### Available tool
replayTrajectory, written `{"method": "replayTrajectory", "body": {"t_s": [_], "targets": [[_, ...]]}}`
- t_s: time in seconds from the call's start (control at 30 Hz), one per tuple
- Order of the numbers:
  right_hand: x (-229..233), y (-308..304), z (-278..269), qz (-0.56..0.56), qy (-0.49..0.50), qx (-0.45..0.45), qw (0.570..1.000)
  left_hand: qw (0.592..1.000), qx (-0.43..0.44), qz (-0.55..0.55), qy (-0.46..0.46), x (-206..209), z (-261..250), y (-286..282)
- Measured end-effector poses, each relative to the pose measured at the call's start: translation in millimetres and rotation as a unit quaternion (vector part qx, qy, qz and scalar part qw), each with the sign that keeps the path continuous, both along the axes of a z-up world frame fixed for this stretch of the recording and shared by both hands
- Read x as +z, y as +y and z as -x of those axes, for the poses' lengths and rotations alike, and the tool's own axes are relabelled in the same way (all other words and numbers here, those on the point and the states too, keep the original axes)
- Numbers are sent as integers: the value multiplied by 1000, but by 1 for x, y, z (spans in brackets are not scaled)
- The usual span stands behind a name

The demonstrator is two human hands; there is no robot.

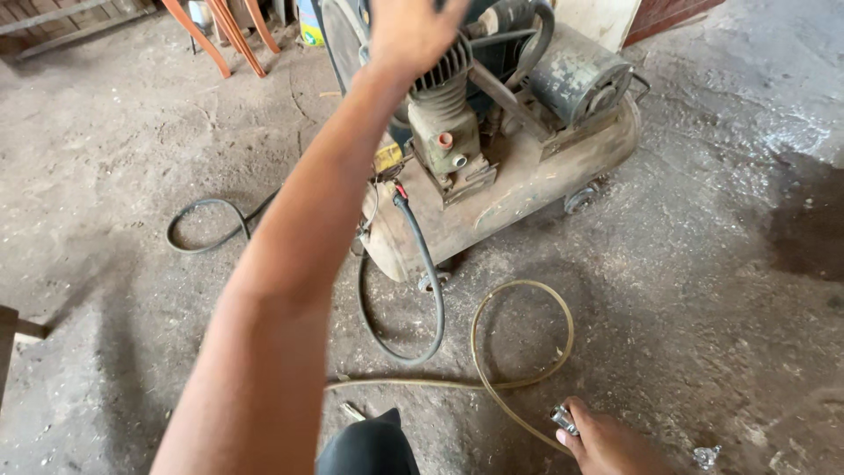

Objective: The person disassembles a component of an air compressor by hand and using a tool, removing the cover and inspecting the interior parts.

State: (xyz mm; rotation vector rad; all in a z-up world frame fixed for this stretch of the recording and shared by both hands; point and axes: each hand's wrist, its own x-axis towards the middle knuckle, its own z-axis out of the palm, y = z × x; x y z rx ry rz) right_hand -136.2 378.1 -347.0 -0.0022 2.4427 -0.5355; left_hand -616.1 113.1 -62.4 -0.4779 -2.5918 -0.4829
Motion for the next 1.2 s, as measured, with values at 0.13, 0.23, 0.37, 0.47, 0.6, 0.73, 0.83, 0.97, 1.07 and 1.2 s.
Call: {"method": "replayTrajectory", "body": {"t_s": [0.13,0.23,0.37,0.47,0.6,0.73,0.83,0.97,1.07,1.2], "targets": [[7,1,-1,-51,-34,-50,997,971,-49,-138,187,-28,-47,-61],[16,-3,-2,-58,9,-64,996,964,-129,-192,131,-55,-60,-76],[31,-7,-5,-16,-20,-38,999,947,-117,-269,130,-80,-36,-74],[43,-12,-3,-1,-54,-41,998,946,-96,-287,118,-85,-17,-71],[53,-17,-4,-12,-24,-44,999,941,8,-338,4,-68,-13,-63],[55,-20,-4,-12,-8,-47,999,752,30,-493,-436,-20,-17,-70],[51,-22,-6,-50,6,-74,996,855,56,-366,-364,-19,-38,-86],[46,-15,-3,-12,-2,-62,998,926,-261,-241,128,-60,-56,-89],[39,-15,-2,-24,-7,-58,998,931,-223,-231,172,-81,-49,-95],[38,-16,0,-5,-63,-69,996,873,-119,-444,-161,-75,-24,-96]]}}
